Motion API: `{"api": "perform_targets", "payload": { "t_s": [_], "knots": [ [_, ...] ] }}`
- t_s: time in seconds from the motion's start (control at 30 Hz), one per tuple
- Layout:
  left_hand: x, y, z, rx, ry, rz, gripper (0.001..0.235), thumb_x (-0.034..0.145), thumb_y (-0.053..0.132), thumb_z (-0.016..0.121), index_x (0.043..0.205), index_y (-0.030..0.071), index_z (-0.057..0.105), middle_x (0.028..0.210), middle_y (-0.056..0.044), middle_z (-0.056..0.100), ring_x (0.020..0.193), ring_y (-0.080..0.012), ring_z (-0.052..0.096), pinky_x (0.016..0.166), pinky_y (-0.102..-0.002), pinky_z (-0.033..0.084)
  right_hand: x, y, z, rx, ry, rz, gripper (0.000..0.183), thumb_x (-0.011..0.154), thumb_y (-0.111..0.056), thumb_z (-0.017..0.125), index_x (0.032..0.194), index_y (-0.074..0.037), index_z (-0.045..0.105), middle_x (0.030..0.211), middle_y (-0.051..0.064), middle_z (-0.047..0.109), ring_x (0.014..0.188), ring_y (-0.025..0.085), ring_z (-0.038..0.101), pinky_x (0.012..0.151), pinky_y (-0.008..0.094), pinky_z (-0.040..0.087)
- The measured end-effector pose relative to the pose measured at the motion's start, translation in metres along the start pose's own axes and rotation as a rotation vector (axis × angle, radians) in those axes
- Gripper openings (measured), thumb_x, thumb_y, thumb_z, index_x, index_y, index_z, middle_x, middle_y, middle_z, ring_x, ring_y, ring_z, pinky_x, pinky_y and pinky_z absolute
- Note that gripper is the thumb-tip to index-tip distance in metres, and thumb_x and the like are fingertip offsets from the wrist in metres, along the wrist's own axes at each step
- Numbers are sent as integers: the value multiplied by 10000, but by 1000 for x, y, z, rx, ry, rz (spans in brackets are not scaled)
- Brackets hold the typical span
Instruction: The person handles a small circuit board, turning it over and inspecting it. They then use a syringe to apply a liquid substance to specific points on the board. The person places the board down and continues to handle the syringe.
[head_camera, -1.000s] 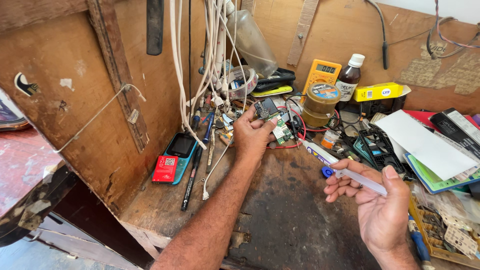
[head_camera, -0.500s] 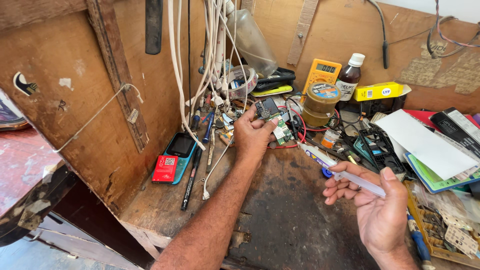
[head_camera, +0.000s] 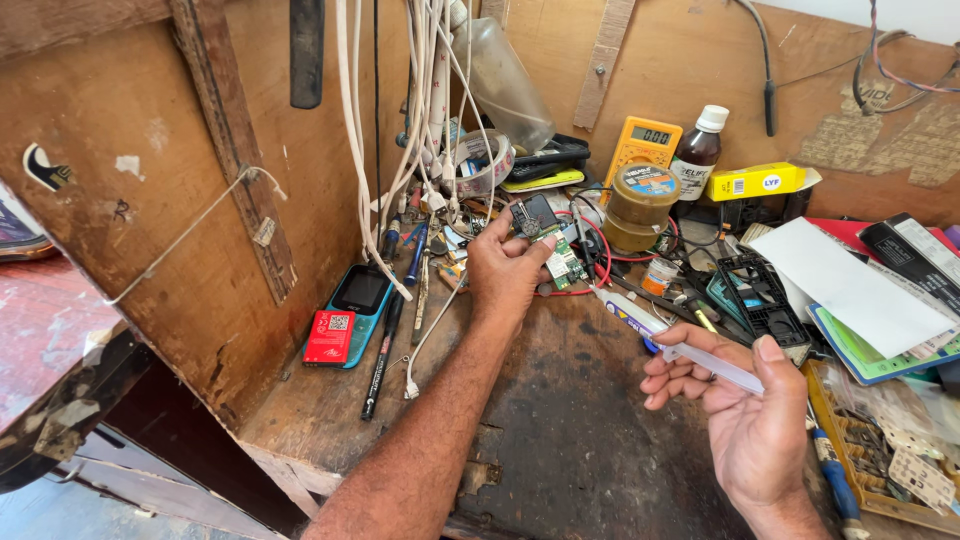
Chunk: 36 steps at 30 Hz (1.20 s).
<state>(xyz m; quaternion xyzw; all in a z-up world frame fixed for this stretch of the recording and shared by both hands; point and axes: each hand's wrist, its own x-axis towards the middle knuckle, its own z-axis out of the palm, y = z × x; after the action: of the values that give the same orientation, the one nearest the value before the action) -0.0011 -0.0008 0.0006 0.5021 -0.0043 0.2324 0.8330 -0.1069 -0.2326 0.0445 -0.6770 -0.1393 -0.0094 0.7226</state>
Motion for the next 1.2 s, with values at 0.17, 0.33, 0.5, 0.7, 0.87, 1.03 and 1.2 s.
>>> {"api": "perform_targets", "payload": {
  "t_s": [0.17,0.33,0.5,0.7,0.87,1.03,1.2],
  "knots": [
    [-1,2,0,23,15,-18,623,840,-42,711,1437,-8,534,907,-100,783,690,-86,706,507,-220,557,0,-1,-2,4,-11,-34,886,998,-585,199,1190,157,643,915,292,688,821,365,659,746,491,545],
    [0,2,0,35,14,-9,626,833,-40,718,1431,-12,534,905,-90,782,683,-80,704,507,-220,561,-2,1,-1,2,0,-50,874,997,-583,215,1192,152,645,918,294,692,817,365,662,744,497,548],
    [0,-2,1,75,9,1,623,834,-35,733,1427,-31,545,868,-102,773,582,-91,632,446,-230,495,-1,3,-2,-19,-29,-36,878,995,-578,216,1197,160,648,919,283,695,817,353,659,756,479,542],
    [-1,1,0,46,14,16,648,820,-41,730,1436,-14,533,886,-75,779,614,-66,665,459,-216,516,-4,6,0,-11,-52,-107,825,1028,-532,271,1154,189,653,936,293,707,799,357,684,736,471,565],
    [-2,2,1,77,5,23,623,824,-43,727,1424,-22,563,883,-75,783,623,-58,672,466,-208,524,-9,5,-2,-70,-27,-126,794,1043,-491,271,1146,189,669,939,303,713,794,352,687,737,460,571],
    [-2,5,1,95,32,-18,673,823,-34,733,1454,0,504,871,-78,786,573,-63,644,441,-215,505,-10,2,0,-102,-21,-194,745,1054,-452,297,1128,190,667,1004,300,718,818,340,700,735,450,579],
    [-1,3,1,97,7,-10,621,836,-30,733,1429,-31,548,849,-82,778,549,-59,623,428,-215,481,-11,3,1,-171,-57,-206,702,1026,-446,349,1152,163,675,1022,283,729,848,321,713,756,432,589]
  ]
}}
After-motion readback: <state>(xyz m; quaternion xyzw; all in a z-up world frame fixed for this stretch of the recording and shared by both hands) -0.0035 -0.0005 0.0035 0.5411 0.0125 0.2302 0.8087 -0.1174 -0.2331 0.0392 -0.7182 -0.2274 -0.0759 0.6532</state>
